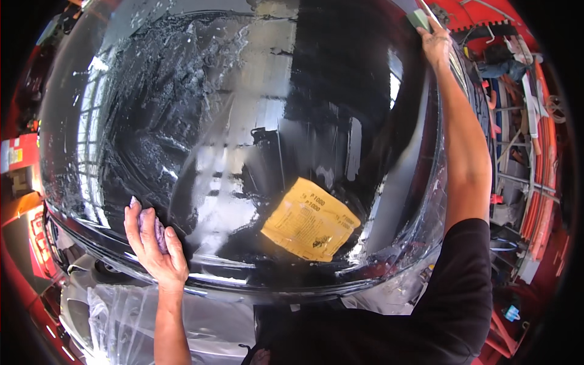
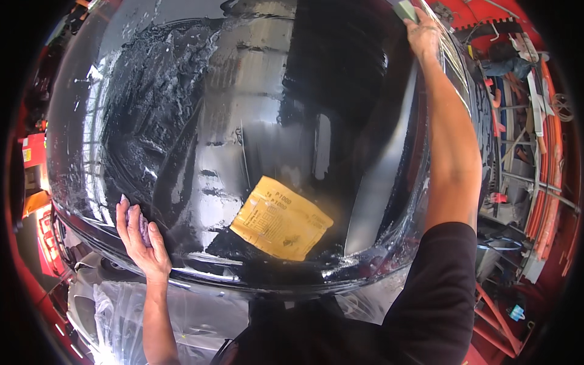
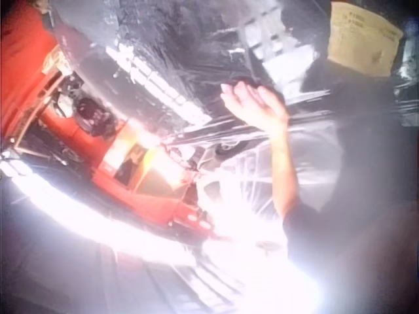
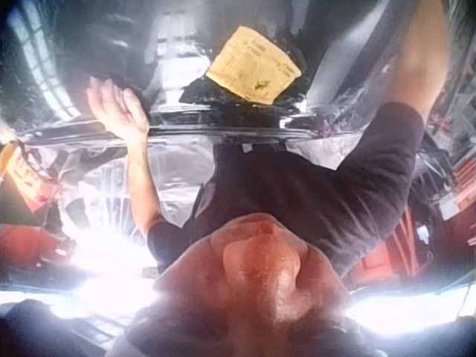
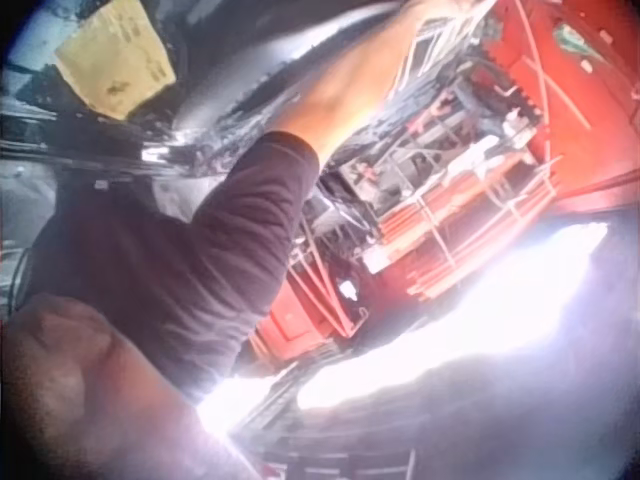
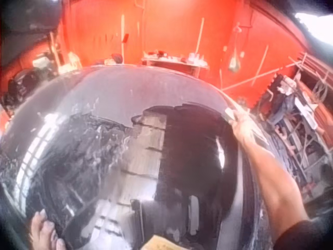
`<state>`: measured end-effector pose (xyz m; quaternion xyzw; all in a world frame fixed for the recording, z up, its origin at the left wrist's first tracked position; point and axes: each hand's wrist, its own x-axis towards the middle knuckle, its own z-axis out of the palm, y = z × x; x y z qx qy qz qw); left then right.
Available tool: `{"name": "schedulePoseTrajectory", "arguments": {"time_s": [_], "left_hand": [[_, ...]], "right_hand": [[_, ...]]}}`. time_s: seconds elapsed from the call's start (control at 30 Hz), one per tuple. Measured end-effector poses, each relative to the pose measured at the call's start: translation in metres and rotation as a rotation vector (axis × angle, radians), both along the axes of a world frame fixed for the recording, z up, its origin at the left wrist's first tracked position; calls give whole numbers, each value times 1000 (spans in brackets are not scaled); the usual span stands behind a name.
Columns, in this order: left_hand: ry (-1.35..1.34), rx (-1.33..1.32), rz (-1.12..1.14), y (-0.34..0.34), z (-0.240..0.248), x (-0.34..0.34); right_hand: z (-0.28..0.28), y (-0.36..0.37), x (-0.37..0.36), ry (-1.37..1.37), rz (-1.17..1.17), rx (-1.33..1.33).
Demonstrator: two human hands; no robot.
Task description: The person scrubs the hood of a black car using a yellow sponge and a purple cloth. They repeatedly apply a white cleaning substance to the surface, scrubbing in circular and linear motions to clean the paint.
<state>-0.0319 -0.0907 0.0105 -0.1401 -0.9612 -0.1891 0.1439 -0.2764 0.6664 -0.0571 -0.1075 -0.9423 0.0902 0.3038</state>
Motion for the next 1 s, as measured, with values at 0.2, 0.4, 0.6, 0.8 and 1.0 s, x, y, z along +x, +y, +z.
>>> {"name": "schedulePoseTrajectory", "arguments": {"time_s": [0.2,0.4,0.6,0.8,1.0], "left_hand": [[36,-23,-19,3,0,-4],[76,-30,12,0,-1,-1],[80,-16,0,1,-3,-2],[56,11,1,-4,-4,-1],[61,28,1,-5,-3,1]], "right_hand": [[21,-118,80,134,233,-35],[45,-244,239,-13,262,-22],[61,-341,401,-160,328,-75],[85,-358,445,-384,387,-220],[86,-251,357,-373,119,-313]]}}
